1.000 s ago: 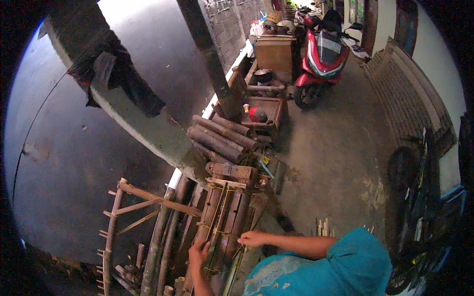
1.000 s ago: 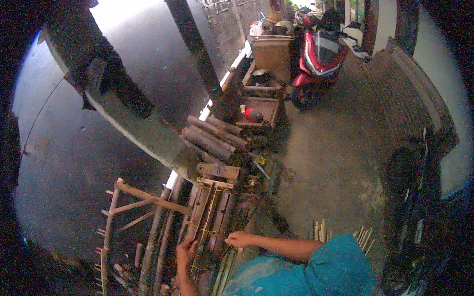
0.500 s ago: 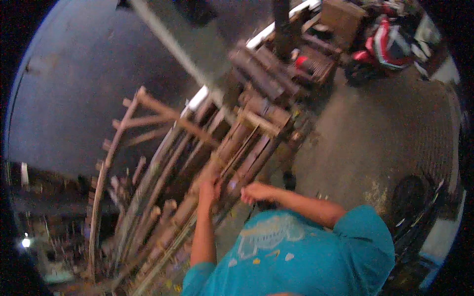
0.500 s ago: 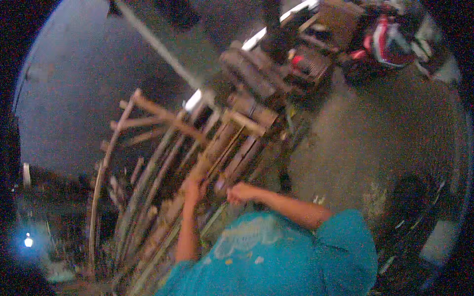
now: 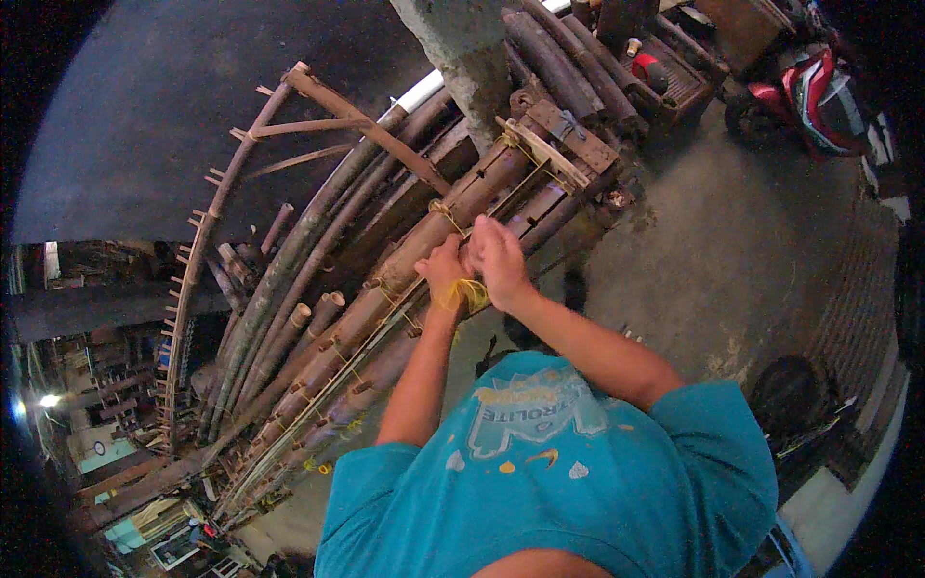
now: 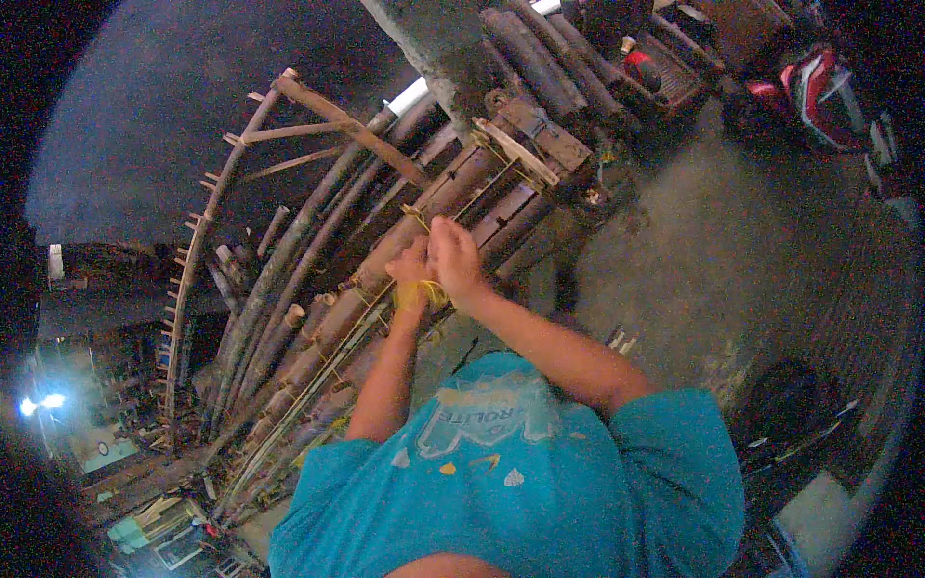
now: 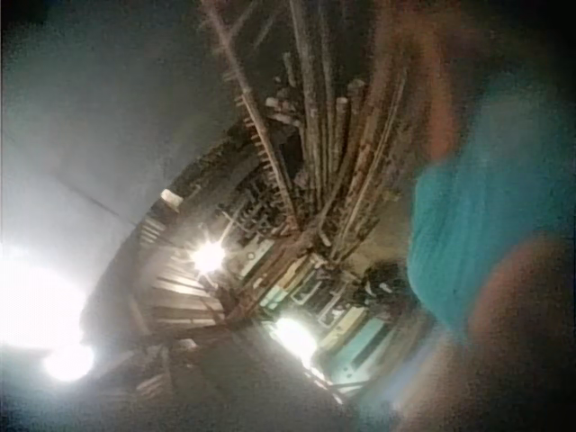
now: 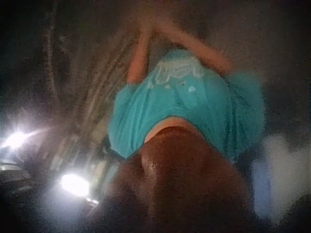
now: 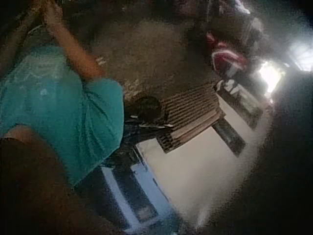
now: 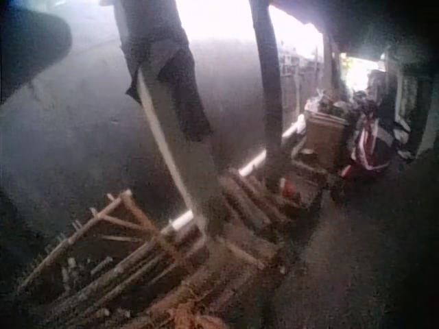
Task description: The person repeatedly picks thin bamboo sticks from a pile and secures them to a curved wooden rack using yellow string. They wrap and tie the string around each stick and the rack, then place the tied stick onto the rack. The process is repeated continuously throughout the clip.
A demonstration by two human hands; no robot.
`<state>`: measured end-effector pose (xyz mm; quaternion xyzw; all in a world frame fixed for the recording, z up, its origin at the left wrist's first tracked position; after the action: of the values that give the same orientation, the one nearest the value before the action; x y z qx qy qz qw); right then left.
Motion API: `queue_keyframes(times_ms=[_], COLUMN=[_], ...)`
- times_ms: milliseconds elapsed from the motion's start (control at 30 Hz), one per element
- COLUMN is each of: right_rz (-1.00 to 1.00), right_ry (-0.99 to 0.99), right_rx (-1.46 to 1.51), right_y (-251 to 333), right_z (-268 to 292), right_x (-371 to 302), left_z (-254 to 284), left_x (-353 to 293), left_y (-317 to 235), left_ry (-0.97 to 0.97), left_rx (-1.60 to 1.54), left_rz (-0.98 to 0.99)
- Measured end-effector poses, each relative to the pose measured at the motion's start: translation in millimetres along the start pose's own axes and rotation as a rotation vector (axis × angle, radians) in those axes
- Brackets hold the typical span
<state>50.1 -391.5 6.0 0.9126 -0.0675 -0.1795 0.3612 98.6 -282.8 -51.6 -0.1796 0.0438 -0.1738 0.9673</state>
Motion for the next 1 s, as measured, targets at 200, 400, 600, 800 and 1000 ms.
queue_keyframes(times_ms=[200, 400, 600, 800, 1000], right_rz=[-0.644, -0.633, 0.433, 0.972, 0.258], right_ry=[-0.041, -0.474, 0.039, 1.235, 1.175], right_rx=[0.122, 0.491, -0.169, -0.765, -1.763], right_y=[-40.6, -58.4, 17.4, 80.3, 8.6], right_z=[37.2, 74.2, 5.4, -198.3, -174.3], right_x=[-47.3, -42.4, -45.7, -93.8, 19.8], left_z=[7.7, 11.8, 9.1, 9.6, 10.9], left_x=[-5.4, -9.2, -13.6, -5.8, -15.0], left_y=[-9.7, -13.1, -11.8, -21.2, -15.6], left_ry=[-0.296, -0.230, -0.191, -0.039, -0.492], left_rx=[0.040, 0.044, 0.055, 0.112, -0.169], left_rz=[-0.080, -0.054, -0.045, 0.107, -0.173])
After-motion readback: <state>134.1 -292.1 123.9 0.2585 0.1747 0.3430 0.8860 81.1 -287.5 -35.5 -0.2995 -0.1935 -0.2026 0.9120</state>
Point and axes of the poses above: each hand's wrist, its own x-axis towards the middle knuckle, its own z-axis out of the back of the hand, y = z × x, the point moved 5 cm from there along x, towards the middle knuckle, and after that the axes turned 4 degrees about x, right-handed, at the moved point
